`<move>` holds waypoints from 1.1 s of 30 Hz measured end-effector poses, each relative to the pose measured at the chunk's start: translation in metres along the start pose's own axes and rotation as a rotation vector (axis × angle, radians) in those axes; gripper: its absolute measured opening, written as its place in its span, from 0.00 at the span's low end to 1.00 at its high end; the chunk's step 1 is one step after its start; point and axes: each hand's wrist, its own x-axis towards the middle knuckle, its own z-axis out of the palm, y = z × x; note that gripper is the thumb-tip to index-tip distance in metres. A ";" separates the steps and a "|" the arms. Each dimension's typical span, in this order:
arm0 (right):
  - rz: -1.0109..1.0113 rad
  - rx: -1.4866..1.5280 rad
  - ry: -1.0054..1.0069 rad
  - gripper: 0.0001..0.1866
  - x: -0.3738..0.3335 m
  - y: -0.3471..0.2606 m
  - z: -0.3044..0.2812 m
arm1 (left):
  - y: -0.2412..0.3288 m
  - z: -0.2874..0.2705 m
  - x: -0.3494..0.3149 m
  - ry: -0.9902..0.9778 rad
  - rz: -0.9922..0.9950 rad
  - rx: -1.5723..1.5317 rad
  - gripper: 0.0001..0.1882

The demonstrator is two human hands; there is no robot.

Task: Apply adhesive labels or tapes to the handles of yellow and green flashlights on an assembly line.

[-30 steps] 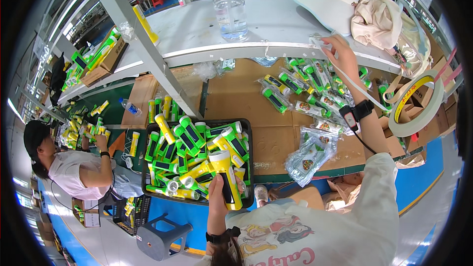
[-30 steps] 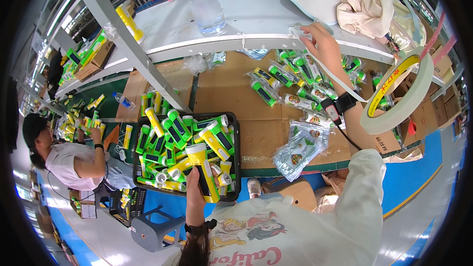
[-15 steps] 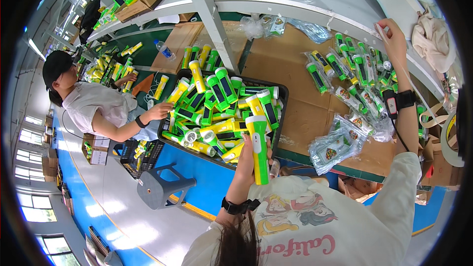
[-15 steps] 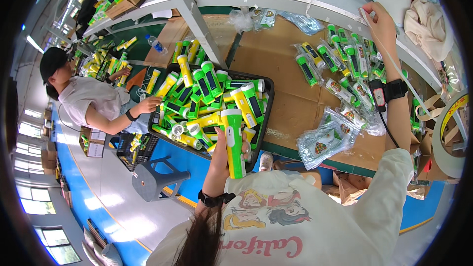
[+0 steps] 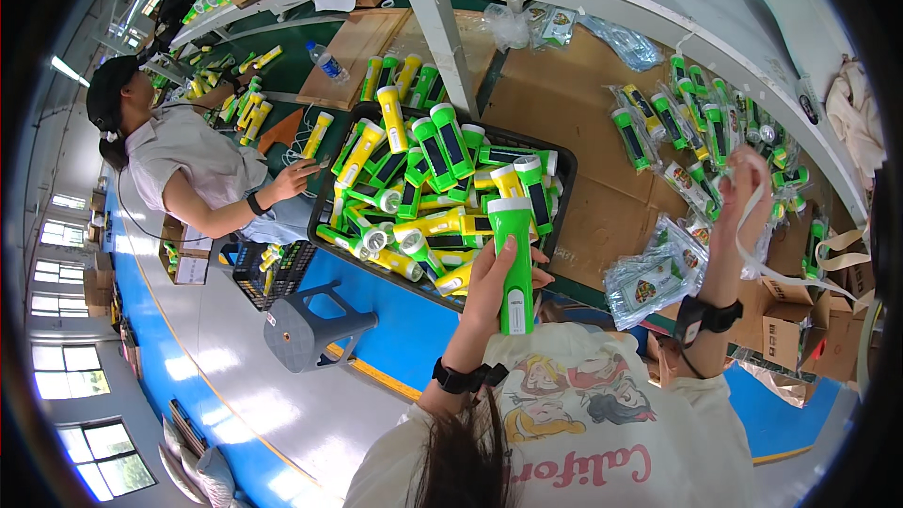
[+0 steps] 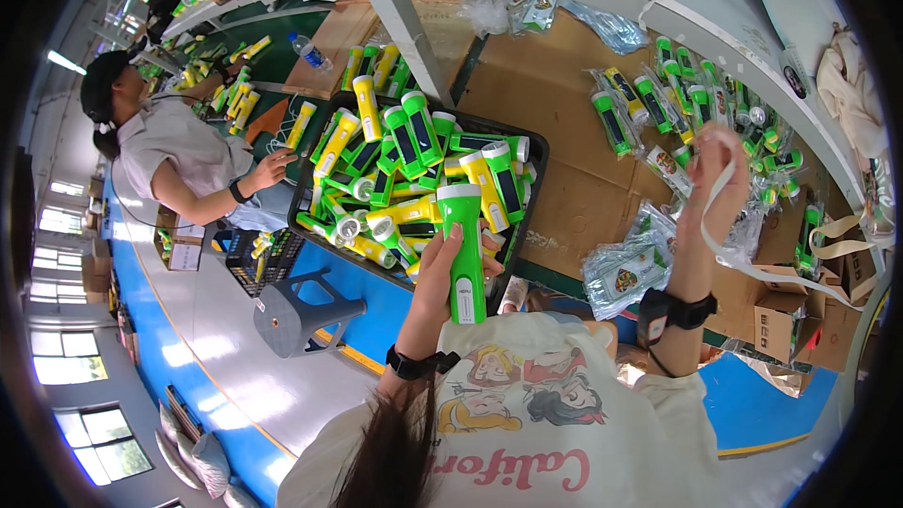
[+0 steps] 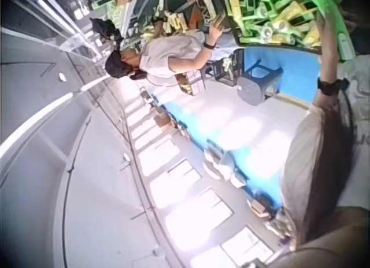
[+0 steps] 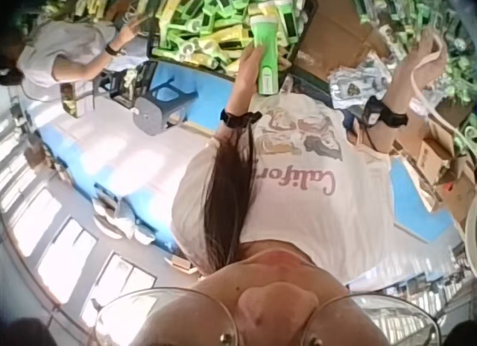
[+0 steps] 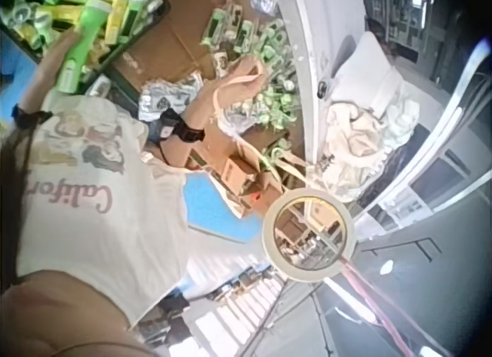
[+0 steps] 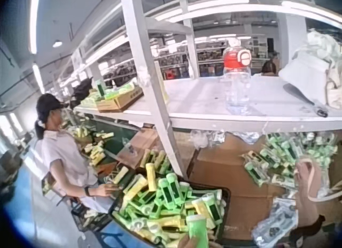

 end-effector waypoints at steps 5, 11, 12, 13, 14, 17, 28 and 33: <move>0.608 0.309 -0.313 0.03 -0.114 0.036 0.043 | -0.002 -0.009 0.009 -0.030 0.066 0.055 0.17; 0.630 0.303 -0.329 0.06 -0.148 0.017 0.083 | 0.004 -0.004 0.018 -0.054 0.193 0.150 0.18; 0.618 0.316 -0.301 0.06 -0.148 0.014 0.087 | 0.003 -0.002 0.021 -0.058 0.219 0.140 0.21; 0.620 0.313 -0.296 0.06 -0.148 0.012 0.093 | 0.001 0.000 0.022 -0.061 0.214 0.140 0.21; 0.560 0.313 -0.238 0.06 -0.147 0.011 0.099 | 0.000 0.003 0.021 -0.063 0.261 0.130 0.24; 0.499 0.300 -0.182 0.06 -0.152 0.012 0.108 | 0.001 -0.001 0.018 -0.157 0.315 0.133 0.30; 0.504 0.301 -0.194 0.07 -0.157 0.014 0.114 | 0.020 0.011 0.013 -0.099 0.390 0.317 0.23; 0.377 0.186 -0.242 0.04 -0.159 0.021 0.113 | 0.011 0.007 0.012 0.007 0.376 0.209 0.18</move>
